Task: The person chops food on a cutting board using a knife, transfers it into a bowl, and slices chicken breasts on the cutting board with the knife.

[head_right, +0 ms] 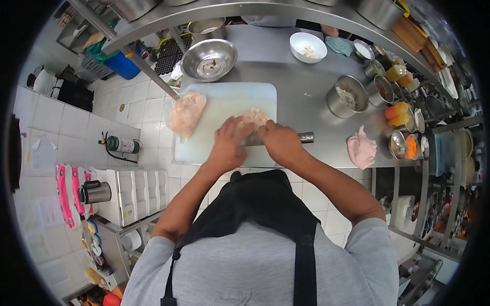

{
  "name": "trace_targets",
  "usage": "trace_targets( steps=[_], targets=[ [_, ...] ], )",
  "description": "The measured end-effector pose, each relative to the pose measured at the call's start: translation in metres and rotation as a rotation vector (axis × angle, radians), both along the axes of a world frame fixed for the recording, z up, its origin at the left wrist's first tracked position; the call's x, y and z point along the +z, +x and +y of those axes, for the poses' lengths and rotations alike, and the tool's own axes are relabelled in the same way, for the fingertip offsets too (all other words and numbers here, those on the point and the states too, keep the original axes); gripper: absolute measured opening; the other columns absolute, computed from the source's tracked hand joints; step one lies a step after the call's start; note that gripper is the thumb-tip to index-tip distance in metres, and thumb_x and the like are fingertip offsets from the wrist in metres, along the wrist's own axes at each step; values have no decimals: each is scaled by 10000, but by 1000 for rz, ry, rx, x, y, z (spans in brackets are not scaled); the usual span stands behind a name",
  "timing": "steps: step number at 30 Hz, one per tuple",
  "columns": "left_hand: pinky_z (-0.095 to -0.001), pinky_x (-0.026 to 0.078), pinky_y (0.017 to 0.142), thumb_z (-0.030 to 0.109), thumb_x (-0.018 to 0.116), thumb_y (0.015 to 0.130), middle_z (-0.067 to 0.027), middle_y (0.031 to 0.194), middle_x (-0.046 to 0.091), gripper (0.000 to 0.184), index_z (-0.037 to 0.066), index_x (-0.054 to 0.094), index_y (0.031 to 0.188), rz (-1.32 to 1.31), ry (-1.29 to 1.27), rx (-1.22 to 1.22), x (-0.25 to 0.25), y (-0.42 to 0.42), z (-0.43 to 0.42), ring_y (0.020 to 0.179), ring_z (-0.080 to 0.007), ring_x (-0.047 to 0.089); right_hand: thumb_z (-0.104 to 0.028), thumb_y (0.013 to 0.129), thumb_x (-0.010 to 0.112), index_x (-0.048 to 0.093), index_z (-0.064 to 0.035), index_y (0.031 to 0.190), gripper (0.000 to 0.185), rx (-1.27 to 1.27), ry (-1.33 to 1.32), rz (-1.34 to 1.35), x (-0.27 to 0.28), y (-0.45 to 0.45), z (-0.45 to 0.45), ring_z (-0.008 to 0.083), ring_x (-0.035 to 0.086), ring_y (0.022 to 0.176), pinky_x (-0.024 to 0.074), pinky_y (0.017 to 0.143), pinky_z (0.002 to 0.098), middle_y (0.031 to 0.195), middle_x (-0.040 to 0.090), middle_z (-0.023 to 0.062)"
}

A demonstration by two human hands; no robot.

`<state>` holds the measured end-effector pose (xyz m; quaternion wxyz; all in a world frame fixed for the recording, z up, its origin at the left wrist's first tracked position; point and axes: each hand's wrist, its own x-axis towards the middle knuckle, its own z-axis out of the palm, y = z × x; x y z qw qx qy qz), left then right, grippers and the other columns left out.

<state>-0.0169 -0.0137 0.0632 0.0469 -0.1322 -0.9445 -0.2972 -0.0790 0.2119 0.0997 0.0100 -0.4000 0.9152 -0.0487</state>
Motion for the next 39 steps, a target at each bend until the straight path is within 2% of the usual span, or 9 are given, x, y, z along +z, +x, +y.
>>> trace_targets(
  steps=[5, 11, 17, 20, 23, 26, 29, 32, 39],
  targets=[
    [-752, 171, 1272, 246, 891, 766, -201, 1791, 234, 1011, 150, 431, 1661, -254, -113, -195, -4, -16, 7, 1682, -440, 96, -48, 866, 672, 652, -37, 1078, 213, 1, 24, 32, 14, 3, 3, 332, 739, 778, 607, 682, 449, 1035, 654, 150],
    [-757, 108, 1269, 489, 935, 754, -231, 1792, 212, 1162, 160, 354, 1704, -205, -74, -58, -72, -15, -33, 1676, -466, 94, -17, 851, 667, 676, -83, 1055, 214, -130, 9, -30, 51, 10, 49, 367, 731, 828, 595, 711, 484, 1023, 647, 140],
    [-761, 89, 1270, 589, 928, 741, -252, 1782, 204, 1186, 153, 372, 1695, -138, -65, 108, -49, -13, 9, 1663, -491, 103, -61, 900, 740, 691, -60, 1128, 233, -558, -344, -267, 37, 18, 87, 336, 703, 799, 556, 715, 446, 954, 684, 163],
    [-780, 102, 1251, 529, 936, 735, -256, 1735, 308, 974, 110, 584, 1541, 44, 58, -72, -59, -28, 47, 1676, -457, 76, -99, 929, 763, 684, -27, 1167, 261, -812, -591, -441, -7, 26, 88, 257, 688, 720, 535, 657, 401, 872, 696, 154],
    [-770, 145, 1247, 341, 870, 824, -208, 1634, 450, 518, 91, 745, 1261, 137, -81, -385, -77, -41, 68, 1653, -447, 177, -97, 953, 739, 675, -11, 1167, 239, -1014, -693, -580, -22, 46, 81, 179, 664, 643, 515, 592, 367, 831, 687, 122],
    [-751, 214, 1226, 183, 782, 861, -169, 1535, 532, 215, 81, 755, 1048, 187, 0, -293, -109, -51, 64, 1612, -436, 276, -105, 979, 723, 665, 6, 1154, 215, -1054, -768, -638, -23, 58, 76, 136, 628, 573, 488, 528, 338, 804, 657, 78],
    [-736, 256, 1205, 188, 758, 876, -164, 1543, 523, 255, 78, 723, 1104, 328, -61, -158, -120, -63, 28, 1575, -448, 337, -110, 1006, 706, 659, 13, 1134, 184, -1097, -873, -763, -30, 67, 71, 129, 634, 575, 482, 505, 316, 823, 640, 66],
    [-700, 293, 1198, 240, 760, 906, -192, 1563, 494, 399, 76, 673, 1259, 192, 24, 15, -105, -58, -12, 1567, -469, 343, -112, 1038, 680, 651, 4, 1114, 142, -1127, -1016, -920, -47, 66, 59, 124, 632, 573, 476, 484, 297, 853, 628, 54],
    [-668, 221, 1273, 543, 736, 959, -318, 1658, 370, 840, 53, 478, 1591, 144, 34, 123, -105, -61, 2, 1582, -519, 284, -119, 1062, 657, 627, -19, 1137, 129, -1104, -1099, -1100, -87, 41, 31, 151, 636, 593, 511, 510, 318, 870, 636, 51]
  ],
)
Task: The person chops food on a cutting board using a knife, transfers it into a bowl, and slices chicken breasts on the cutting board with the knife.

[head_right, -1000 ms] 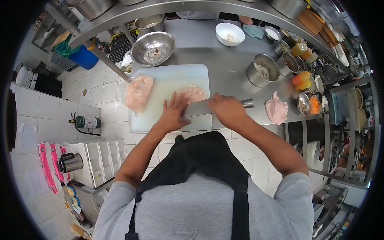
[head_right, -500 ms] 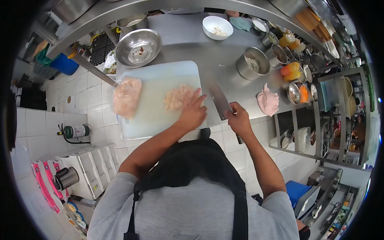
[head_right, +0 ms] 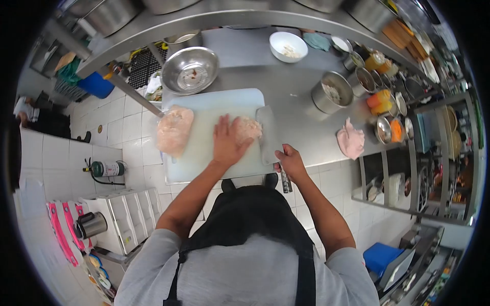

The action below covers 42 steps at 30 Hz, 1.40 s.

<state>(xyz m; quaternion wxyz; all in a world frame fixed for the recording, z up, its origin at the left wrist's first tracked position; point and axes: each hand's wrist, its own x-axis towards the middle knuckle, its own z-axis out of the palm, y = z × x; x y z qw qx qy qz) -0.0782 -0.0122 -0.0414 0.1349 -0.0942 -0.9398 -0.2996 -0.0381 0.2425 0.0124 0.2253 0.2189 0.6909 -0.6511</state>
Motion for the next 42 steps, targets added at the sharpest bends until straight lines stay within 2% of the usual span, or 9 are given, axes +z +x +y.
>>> trace_targets(
  steps=[5, 10, 14, 15, 23, 24, 27, 33, 42],
  targets=[
    [-661, 222, 1275, 580, 720, 955, -309, 1668, 372, 846, 76, 492, 1595, -38, 92, 80, 17, -6, 29, 1577, -531, 288, -128, 1070, 644, 593, -42, 1107, 106, 217, 112, 29, 6, -21, -32, 132, 619, 591, 506, 518, 307, 864, 613, 29],
    [-612, 320, 1244, 411, 723, 983, -327, 1610, 465, 676, 42, 566, 1527, 114, 338, 231, 0, -2, 30, 1514, -544, 399, -129, 1045, 647, 596, -36, 1155, 153, 428, 243, 72, 22, -19, -74, 130, 646, 603, 527, 525, 287, 869, 648, 56],
    [-537, 397, 1216, 285, 652, 1050, -300, 1555, 552, 538, 5, 579, 1504, 205, 569, 404, -14, 1, 24, 1455, -476, 510, -101, 1010, 650, 581, 0, 1086, 144, 514, 338, 307, 28, 3, -102, 338, 718, 709, 593, 688, 451, 911, 698, 201],
    [-525, 419, 1197, 279, 629, 1064, -281, 1542, 564, 504, -3, 594, 1481, 205, 752, 455, -10, 1, 23, 1428, -453, 534, -76, 991, 636, 583, -4, 1133, 168, 608, 402, 393, 24, 7, -103, 450, 702, 882, 578, 816, 521, 1038, 675, 256],
    [-517, 538, 1041, 399, 435, 1133, -135, 1346, 685, 442, 94, 635, 1384, -64, 2321, 453, 13, -7, -19, 1223, -335, 644, -39, 984, 624, 561, -3, 1218, 245, 931, 606, 666, 142, 15, -77, 486, 682, 975, 560, 841, 572, 1101, 637, 249],
    [-531, 536, 1043, 398, 440, 1131, -127, 1343, 686, 441, 101, 636, 1391, -87, 2342, 455, 10, -5, -21, 1227, -334, 644, -39, 981, 631, 568, -7, 1214, 244, 920, 590, 682, 148, 13, -70, 489, 678, 973, 562, 837, 568, 1093, 639, 248],
    [-564, 527, 1062, 389, 460, 1124, -105, 1344, 688, 434, 113, 644, 1404, -158, 2395, 475, 13, -2, -19, 1244, -333, 642, -53, 1001, 651, 590, -12, 1212, 224, 839, 480, 761, 150, -1, -49, 387, 718, 839, 585, 739, 482, 1053, 653, 205],
    [-578, 476, 1163, 337, 495, 1111, -92, 1402, 692, 402, 98, 683, 1374, -227, 2460, 443, 41, -5, 3, 1303, -335, 639, -89, 1065, 650, 572, -20, 1183, 157, 550, -25, 135, 142, -21, -14, 96, 621, 609, 514, 553, 296, 920, 662, 62],
    [-568, 454, 1202, 323, 503, 1096, -79, 1365, 739, 379, 117, 725, 1322, -515, 2417, 100, 94, -56, 85, 1356, -325, 633, -150, 1065, 671, 631, -42, 1190, 170, 289, -400, 104, 135, -21, 75, 109, 632, 642, 541, 608, 285, 937, 667, 21]
  ],
)
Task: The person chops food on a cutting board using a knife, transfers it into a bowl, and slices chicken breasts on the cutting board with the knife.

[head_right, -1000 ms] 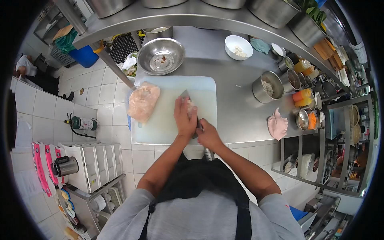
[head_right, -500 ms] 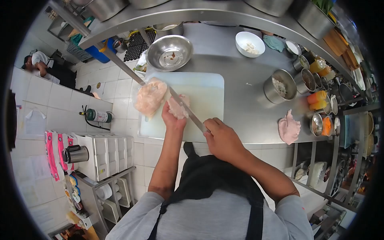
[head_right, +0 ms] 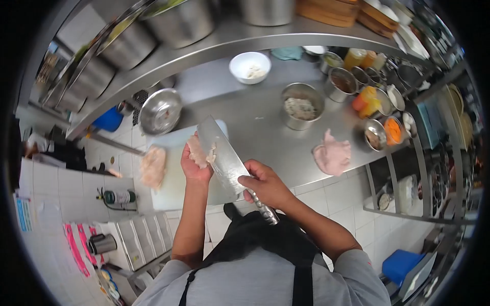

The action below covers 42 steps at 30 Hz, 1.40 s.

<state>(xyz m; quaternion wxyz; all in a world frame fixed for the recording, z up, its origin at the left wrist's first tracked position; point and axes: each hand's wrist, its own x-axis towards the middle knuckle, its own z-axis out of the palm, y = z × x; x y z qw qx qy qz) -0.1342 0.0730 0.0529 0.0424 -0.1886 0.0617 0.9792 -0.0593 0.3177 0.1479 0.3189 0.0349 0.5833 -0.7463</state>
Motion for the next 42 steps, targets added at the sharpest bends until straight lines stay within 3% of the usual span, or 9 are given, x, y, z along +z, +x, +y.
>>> trace_targets(
  steps=[5, 8, 14, 18, 24, 27, 30, 39, 42],
  targets=[
    [-542, 480, 1180, 312, 531, 1091, -117, 1358, 726, 362, 91, 709, 1317, 214, 220, -263, 2, -63, 68, 1321, -337, 642, -100, 1069, 650, 635, -49, 1188, 130, -273, -54, 83, 17, -3, 70, 109, 622, 631, 516, 571, 290, 939, 665, 26],
    [-497, 501, 1180, 289, 541, 1093, -148, 1391, 703, 334, 70, 699, 1288, 124, -83, -260, 67, -96, 150, 1337, -353, 632, -65, 1072, 629, 623, -46, 1183, 113, -478, -74, 149, 27, -5, 113, 121, 605, 601, 492, 538, 295, 939, 655, 30],
    [-521, 503, 1150, 346, 606, 1074, -141, 1305, 688, 373, 60, 665, 1306, 272, -257, -303, 74, -186, 268, 1291, -341, 640, -71, 1075, 623, 594, -55, 1156, 88, -742, -4, 255, 34, -16, 178, 128, 613, 607, 492, 540, 298, 946, 618, 15],
    [-447, 504, 1089, 348, 691, 1053, -87, 1257, 724, 391, 33, 701, 1283, 231, -1225, -486, -31, -222, 311, 1193, -262, 652, -64, 1064, 625, 597, -40, 1149, 92, -779, 139, 219, 18, -32, 196, 128, 620, 618, 497, 541, 296, 983, 653, 44],
    [-370, 503, 1026, 307, 764, 1034, -56, 1248, 737, 353, 22, 734, 1241, 296, -1219, -353, 7, -220, 306, 1162, -179, 653, -76, 1038, 648, 593, -15, 1134, 127, -764, 106, 94, -36, -62, 202, 140, 627, 600, 510, 532, 311, 979, 661, 81],
    [-372, 493, 1029, 241, 746, 1034, -58, 1223, 744, 268, 45, 744, 1217, 717, -1591, -347, -2, -196, 317, 1173, -203, 646, -76, 1026, 656, 588, -10, 1124, 137, -748, 164, 87, -38, -78, 197, 143, 641, 598, 513, 530, 315, 983, 644, 85],
    [-414, 491, 1032, 198, 744, 1001, -70, 1156, 747, 203, 68, 759, 1157, 1114, -1869, 109, 25, -164, 330, 1147, -272, 652, -74, 1023, 660, 586, -10, 1120, 138, -717, 198, 108, -36, -87, 192, 147, 647, 596, 513, 531, 316, 983, 636, 82],
    [-455, 535, 924, 175, 742, 959, -118, 1001, 741, 112, 82, 776, 1011, 1173, -2271, 89, -16, -182, 299, 1014, -353, 678, -59, 1027, 654, 589, -8, 1115, 121, -757, 242, 129, -30, -75, 200, 148, 641, 583, 502, 511, 323, 971, 651, 79],
    [-356, 541, 901, 177, 709, 1025, -69, 996, 772, 164, 79, 789, 1130, 1009, -1809, -295, 12, -202, 283, 972, -222, 712, -69, 1046, 639, 602, -21, 1129, 103, -777, 239, 139, -26, -67, 204, 136, 624, 583, 492, 507, 306, 941, 652, 66]
  ],
)
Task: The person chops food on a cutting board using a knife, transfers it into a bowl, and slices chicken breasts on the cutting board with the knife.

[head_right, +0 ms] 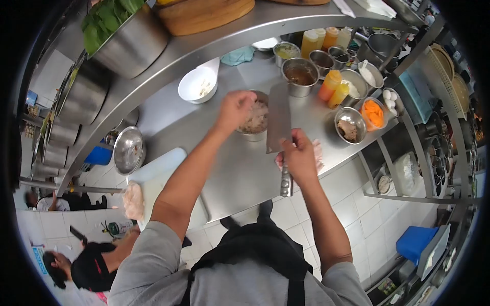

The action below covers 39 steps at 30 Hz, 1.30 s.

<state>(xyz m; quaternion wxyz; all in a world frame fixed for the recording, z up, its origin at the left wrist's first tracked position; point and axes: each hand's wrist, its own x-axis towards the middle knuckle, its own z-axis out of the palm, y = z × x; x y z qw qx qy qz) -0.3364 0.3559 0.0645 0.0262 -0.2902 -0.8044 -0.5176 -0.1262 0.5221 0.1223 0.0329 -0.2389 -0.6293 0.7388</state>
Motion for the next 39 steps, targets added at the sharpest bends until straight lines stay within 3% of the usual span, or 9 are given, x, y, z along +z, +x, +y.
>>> trace_targets(
  steps=[6, 9, 11, 13, 17, 24, 27, 31, 39],
  targets=[
    [-312, 569, 836, 193, 700, 1044, 1, 984, 774, 148, 108, 811, 1090, -403, 38, 351, -18, -48, -136, 919, -127, 709, -43, 1046, 620, 624, -10, 1159, 118, 18, -145, 90, 12, 45, 18, 130, 587, 587, 495, 516, 287, 943, 670, 71],
    [-353, 588, 800, 209, 695, 1011, -47, 953, 798, 159, 116, 813, 1063, -245, -460, 343, -101, -36, -195, 891, -190, 752, -23, 1033, 620, 625, -23, 1170, 137, 48, -194, 31, 4, 74, 25, 129, 574, 582, 484, 504, 282, 955, 677, 70],
    [-490, 604, 843, 255, 690, 959, -170, 988, 803, 180, 151, 819, 1028, -208, -565, 376, -86, 7, -183, 932, -376, 769, -29, 1032, 623, 623, -36, 1185, 154, 47, -199, -4, 0, 85, 24, 125, 572, 582, 486, 502, 278, 954, 676, 68],
    [-489, 609, 859, 224, 691, 937, -166, 989, 803, 163, 151, 818, 1007, -218, -638, 373, -96, 21, -174, 946, -390, 767, -40, 1035, 624, 619, -50, 1197, 162, 84, -193, -12, -9, 91, 22, 122, 570, 575, 484, 497, 272, 955, 676, 64],
    [-415, 624, 821, 232, 750, 941, -151, 964, 800, 211, 68, 792, 1065, -200, -212, 458, -65, 79, -162, 881, -308, 783, -60, 1039, 636, 602, -60, 1162, 128, 177, -189, -36, -16, 95, 11, 115, 559, 518, 479, 476, 267, 916, 674, 41],
    [-493, 607, 870, 219, 779, 927, -173, 1068, 772, 290, 53, 773, 1165, -223, -355, 1016, -53, 180, -316, 993, -365, 743, -56, 1024, 638, 593, -68, 1127, 112, 378, -144, -134, -18, 90, -19, 90, 546, 532, 480, 463, 256, 930, 670, 32],
    [-490, 600, 863, 175, 764, 916, -160, 1052, 744, 237, 51, 754, 1119, 195, -631, 847, -95, 202, -374, 1027, -367, 702, -36, 1026, 622, 603, -54, 1146, 123, 471, -168, -152, -34, 83, -45, 97, 560, 546, 489, 470, 264, 946, 674, 41],
    [-504, 570, 855, 103, 720, 902, -142, 969, 693, 72, 59, 704, 957, -51, -667, 868, -89, 225, -376, 968, -393, 656, -3, 1014, 605, 615, -35, 1125, 116, 626, -120, -205, -28, 69, -99, 120, 570, 550, 491, 504, 288, 893, 663, 38],
    [-488, 522, 973, 127, 624, 896, -168, 1172, 681, 255, 38, 711, 1119, -123, -1100, 906, -110, 267, -448, 1160, -347, 611, 3, 976, 617, 592, -1, 1090, 117, 827, -9, -221, -23, 62, -172, 148, 560, 595, 499, 499, 318, 942, 648, 70]
  ],
)
